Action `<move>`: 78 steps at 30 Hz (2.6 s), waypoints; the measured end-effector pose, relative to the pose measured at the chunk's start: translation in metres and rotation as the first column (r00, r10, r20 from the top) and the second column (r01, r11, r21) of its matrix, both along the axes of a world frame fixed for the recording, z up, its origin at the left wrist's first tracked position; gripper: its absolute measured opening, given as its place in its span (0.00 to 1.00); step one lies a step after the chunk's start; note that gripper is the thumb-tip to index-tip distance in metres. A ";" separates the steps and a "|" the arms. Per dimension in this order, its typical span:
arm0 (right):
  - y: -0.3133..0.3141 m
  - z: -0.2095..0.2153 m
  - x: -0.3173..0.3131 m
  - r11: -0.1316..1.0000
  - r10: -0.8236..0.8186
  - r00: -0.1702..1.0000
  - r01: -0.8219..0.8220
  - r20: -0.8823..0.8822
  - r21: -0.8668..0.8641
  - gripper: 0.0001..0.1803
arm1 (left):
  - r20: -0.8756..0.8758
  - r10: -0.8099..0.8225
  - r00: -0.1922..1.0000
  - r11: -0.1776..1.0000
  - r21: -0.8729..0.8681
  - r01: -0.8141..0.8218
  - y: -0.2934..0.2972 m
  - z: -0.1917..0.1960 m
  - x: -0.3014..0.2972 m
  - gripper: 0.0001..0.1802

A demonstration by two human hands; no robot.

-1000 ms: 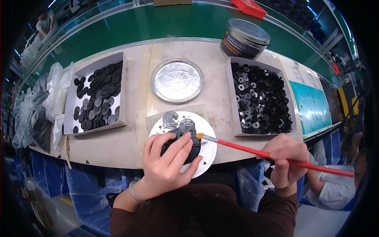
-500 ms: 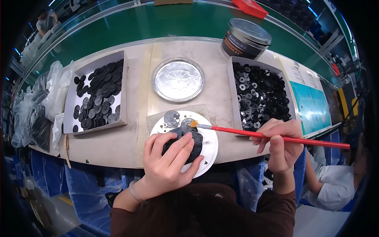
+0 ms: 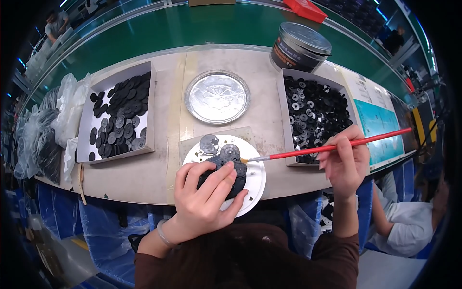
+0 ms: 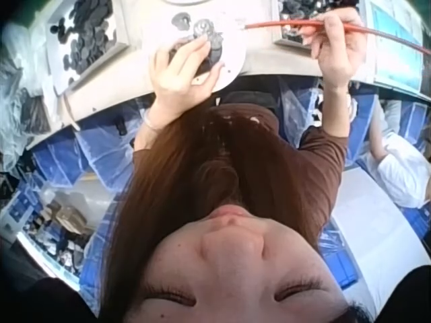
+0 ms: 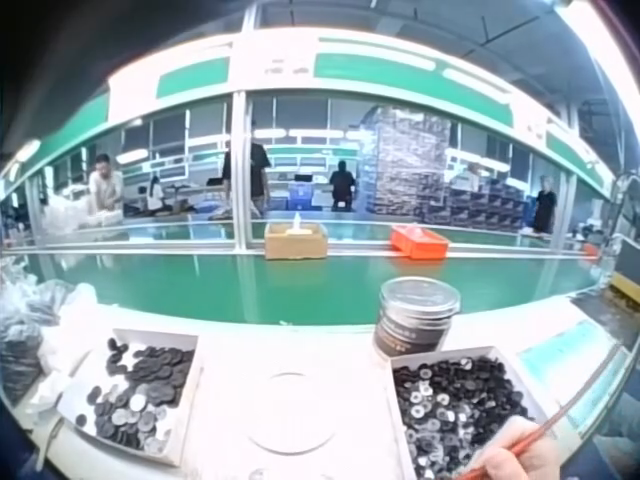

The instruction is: The person assembles small black lighting components onto a circular base by hand, then applies a substance from a lubricant container to the assembled components with a brush applicator.

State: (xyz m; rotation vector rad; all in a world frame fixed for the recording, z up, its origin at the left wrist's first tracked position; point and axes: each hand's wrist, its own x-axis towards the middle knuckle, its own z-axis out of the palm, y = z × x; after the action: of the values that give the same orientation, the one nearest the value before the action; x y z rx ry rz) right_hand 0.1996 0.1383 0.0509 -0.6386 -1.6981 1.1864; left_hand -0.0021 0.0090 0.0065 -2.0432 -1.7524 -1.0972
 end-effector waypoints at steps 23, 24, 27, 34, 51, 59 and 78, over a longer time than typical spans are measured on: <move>-0.001 0.000 0.004 0.999 0.027 0.994 -0.031 -0.102 -0.032 0.08 | 0.001 0.000 1.000 1.000 0.001 0.000 0.001 0.000 0.001 0.15; -0.002 -0.002 0.001 1.000 0.015 0.994 -0.017 -0.112 -0.020 0.08 | 0.002 -0.001 1.000 1.000 0.001 0.001 0.001 0.000 0.002 0.15; -0.002 -0.007 0.000 1.000 0.027 0.994 -0.028 -0.104 -0.004 0.08 | 0.002 0.001 1.000 1.000 -0.002 -0.001 0.001 0.001 0.001 0.16; -0.003 -0.003 0.004 0.996 0.047 0.998 -0.043 -0.049 0.082 0.09 | 0.012 0.003 1.000 1.000 0.003 -0.004 0.000 0.001 0.001 0.17; 0.032 -0.025 -0.021 0.985 -0.070 0.997 0.067 -0.012 -0.159 0.11 | 0.055 -0.006 0.998 0.999 0.053 0.003 -0.003 -0.004 -0.003 0.18; 0.049 -0.031 0.038 0.936 -0.211 0.975 0.180 -0.073 -0.301 0.15 | 0.057 0.036 0.998 0.998 -0.053 -0.033 -0.012 -0.001 -0.001 0.19; 0.020 -0.018 0.103 0.959 -0.261 0.965 0.257 -0.017 -0.120 0.09 | -0.246 0.272 0.930 0.916 -0.229 -0.329 0.180 0.035 -0.138 0.15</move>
State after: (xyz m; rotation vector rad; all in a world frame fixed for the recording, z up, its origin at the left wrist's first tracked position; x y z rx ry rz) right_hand 0.3029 0.1585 0.0329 -0.8806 -1.4727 1.1067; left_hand -0.1398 0.1886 0.0413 -1.8541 -2.1036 -0.5568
